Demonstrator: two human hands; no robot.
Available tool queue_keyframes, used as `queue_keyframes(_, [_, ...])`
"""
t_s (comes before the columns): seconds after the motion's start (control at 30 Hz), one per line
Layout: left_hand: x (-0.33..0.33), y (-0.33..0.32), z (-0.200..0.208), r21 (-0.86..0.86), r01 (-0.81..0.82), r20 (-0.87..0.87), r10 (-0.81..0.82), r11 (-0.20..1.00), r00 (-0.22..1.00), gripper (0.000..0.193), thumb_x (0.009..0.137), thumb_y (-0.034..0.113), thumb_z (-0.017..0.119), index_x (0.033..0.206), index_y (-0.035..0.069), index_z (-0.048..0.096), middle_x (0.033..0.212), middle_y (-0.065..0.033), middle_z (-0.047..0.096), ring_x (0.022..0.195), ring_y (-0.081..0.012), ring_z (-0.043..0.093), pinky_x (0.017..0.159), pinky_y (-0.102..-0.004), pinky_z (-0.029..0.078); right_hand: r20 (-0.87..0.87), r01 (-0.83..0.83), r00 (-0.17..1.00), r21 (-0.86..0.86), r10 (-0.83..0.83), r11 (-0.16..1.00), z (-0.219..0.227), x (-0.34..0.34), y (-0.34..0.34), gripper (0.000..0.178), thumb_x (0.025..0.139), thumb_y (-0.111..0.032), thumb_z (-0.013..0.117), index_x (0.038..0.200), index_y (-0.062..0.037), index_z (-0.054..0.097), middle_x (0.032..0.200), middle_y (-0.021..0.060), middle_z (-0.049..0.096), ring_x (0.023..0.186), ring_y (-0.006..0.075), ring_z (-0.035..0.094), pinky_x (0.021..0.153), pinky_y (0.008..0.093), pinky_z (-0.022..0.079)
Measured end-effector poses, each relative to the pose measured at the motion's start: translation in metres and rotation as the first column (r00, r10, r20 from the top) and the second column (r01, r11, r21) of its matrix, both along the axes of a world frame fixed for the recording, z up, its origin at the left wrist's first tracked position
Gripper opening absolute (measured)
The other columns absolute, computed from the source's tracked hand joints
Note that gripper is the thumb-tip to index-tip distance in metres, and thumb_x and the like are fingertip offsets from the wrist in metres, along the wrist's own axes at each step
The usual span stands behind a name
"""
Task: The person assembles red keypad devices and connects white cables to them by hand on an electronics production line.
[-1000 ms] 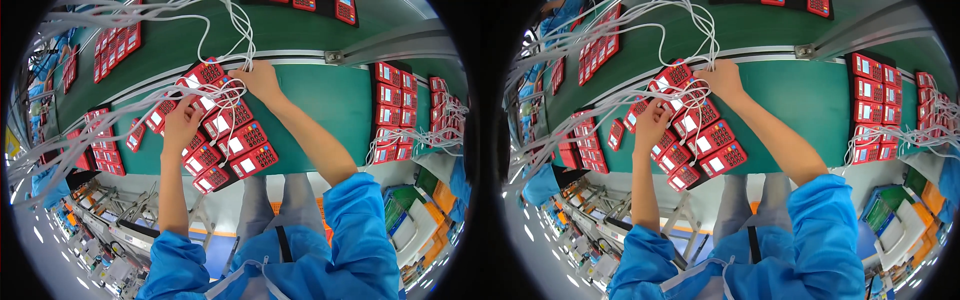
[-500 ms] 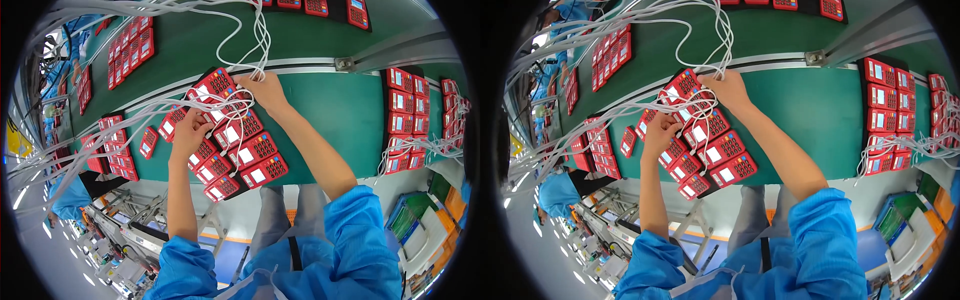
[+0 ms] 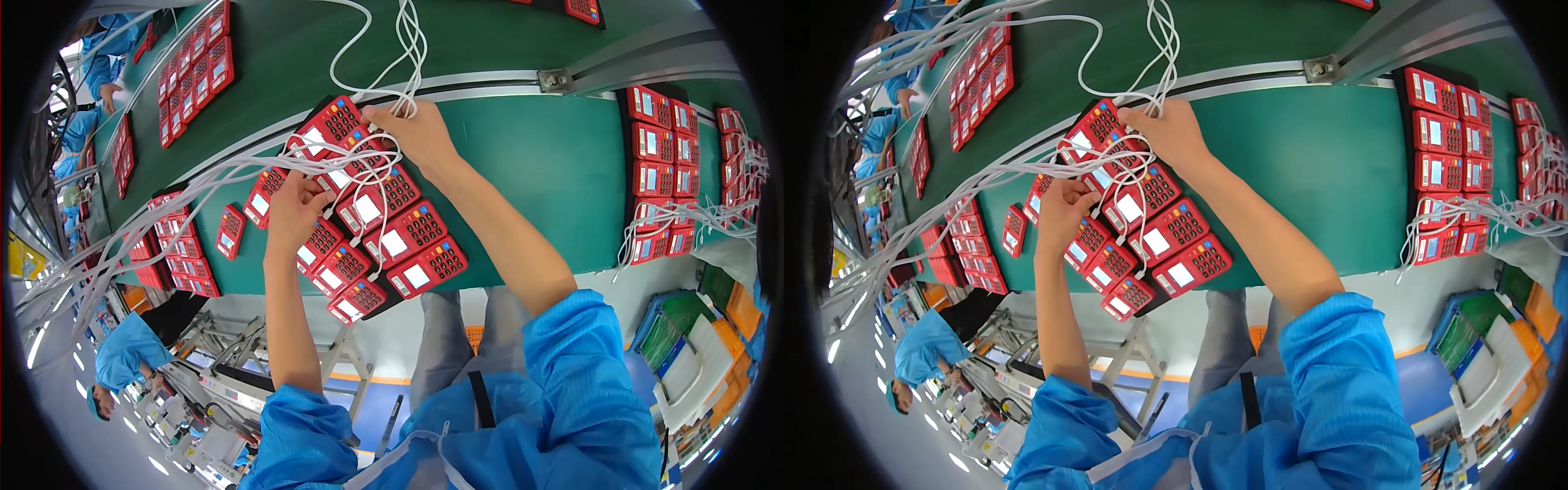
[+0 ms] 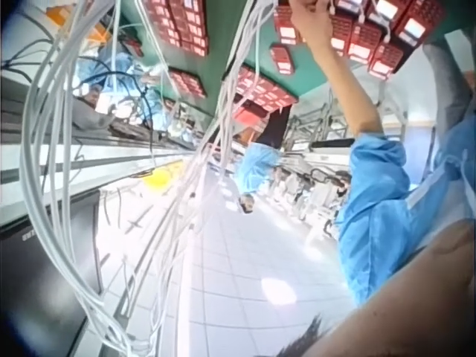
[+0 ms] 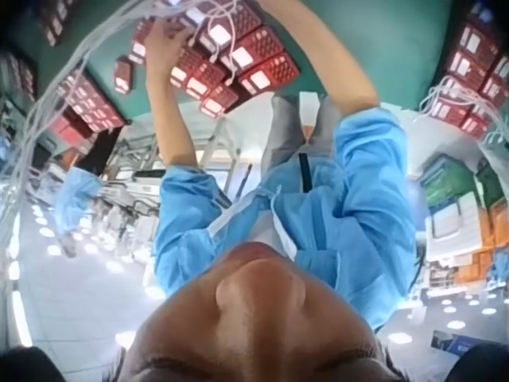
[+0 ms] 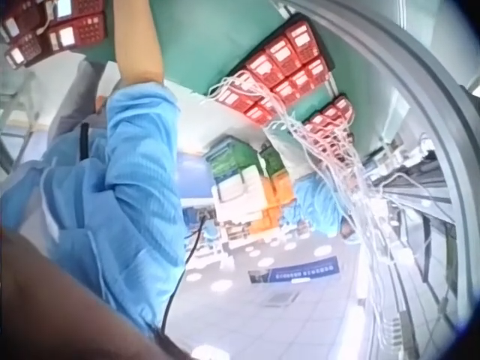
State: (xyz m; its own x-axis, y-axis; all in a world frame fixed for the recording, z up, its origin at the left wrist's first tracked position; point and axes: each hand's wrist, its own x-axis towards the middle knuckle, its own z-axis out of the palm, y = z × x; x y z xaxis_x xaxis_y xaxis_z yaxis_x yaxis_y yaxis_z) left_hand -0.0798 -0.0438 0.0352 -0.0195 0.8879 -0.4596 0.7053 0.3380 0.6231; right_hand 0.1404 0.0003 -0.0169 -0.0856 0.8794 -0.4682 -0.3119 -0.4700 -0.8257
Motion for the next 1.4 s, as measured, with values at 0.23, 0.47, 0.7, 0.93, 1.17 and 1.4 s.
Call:
queue_keyframes(0.23, [-0.009,-0.009,-0.011,0.074,-0.044,0.079,0.038,0.996,0.996,0.025,0.077,0.003,0.073,0.095,-0.004,0.056,0.075,-0.007,0.065,0.059,-0.009,0.055,0.052,-0.0242,0.043,0.26,-0.053,0.965,0.051,0.038,0.997,0.008,-0.007,-0.004,0.025,0.086,-0.023,0.071,0.082,0.0016,0.072,0.069,0.0047,0.066,0.06,0.0093,0.058,0.055,0.0261,0.045])
queue_keyframes(0.47, [0.0,-0.008,-0.011,0.107,-0.051,0.135,0.037,0.993,0.99,0.031,0.076,0.003,0.074,0.102,-0.001,0.057,0.073,-0.0077,0.065,0.059,-0.0094,0.056,0.052,-0.025,0.043,0.217,-0.084,0.973,0.023,0.077,0.996,0.007,0.0,0.005,0.027,0.085,-0.025,0.073,0.081,0.0016,0.072,0.069,0.0041,0.066,0.06,0.0081,0.058,0.053,0.0262,0.045])
queue_keyframes(0.7, [-0.01,0.005,-0.028,0.312,0.26,-0.092,-0.244,0.914,0.965,0.038,0.081,0.015,0.071,0.113,-0.001,0.057,0.087,-0.0056,0.058,0.077,-0.017,0.053,0.065,-0.0321,0.046,0.919,-0.399,0.306,0.359,-0.247,0.844,-0.018,0.022,-0.021,0.014,0.08,-0.015,0.056,0.076,-0.0062,0.065,0.075,0.0181,0.064,0.073,0.0338,0.065,0.062,0.0435,0.052])
queue_keyframes(0.93, [0.028,-0.047,0.004,0.046,0.151,-0.193,-0.139,0.988,0.971,0.042,0.09,0.026,0.064,0.122,0.001,0.054,0.084,-0.0125,0.059,0.073,-0.0237,0.055,0.068,-0.0382,0.045,0.441,-0.281,0.865,0.025,0.241,0.96,0.007,0.051,-0.055,0.032,0.089,-0.029,0.06,0.083,0.0015,0.063,0.074,0.0182,0.065,0.071,0.0301,0.066,0.063,0.0416,0.053])
queue_keyframes(1.17, [0.022,-0.073,-0.01,0.132,0.131,-0.227,-0.098,0.983,0.969,0.065,0.081,0.018,0.071,0.14,0.011,0.044,0.073,-0.0094,0.053,0.067,-0.0231,0.052,0.064,-0.0395,0.044,0.841,-0.215,0.54,0.141,-0.003,0.966,0.005,0.02,-0.068,0.018,0.07,-0.016,0.072,0.076,0.0005,0.067,0.079,0.0232,0.063,0.083,0.0386,0.063,0.069,0.0475,0.05])
queue_keyframes(1.4, [0.015,-0.067,-0.02,0.227,0.196,-0.121,-0.172,0.954,0.978,0.058,0.081,0.008,0.068,0.135,0.009,0.048,0.067,-0.0057,0.054,0.062,-0.0155,0.05,0.058,-0.033,0.042,0.476,0.136,0.838,0.293,-0.268,0.946,-0.015,0.008,-0.057,0.035,0.072,-0.021,0.074,0.063,0.0072,0.056,0.06,0.0254,0.055,0.056,0.0344,0.061,0.053,0.0439,0.045])
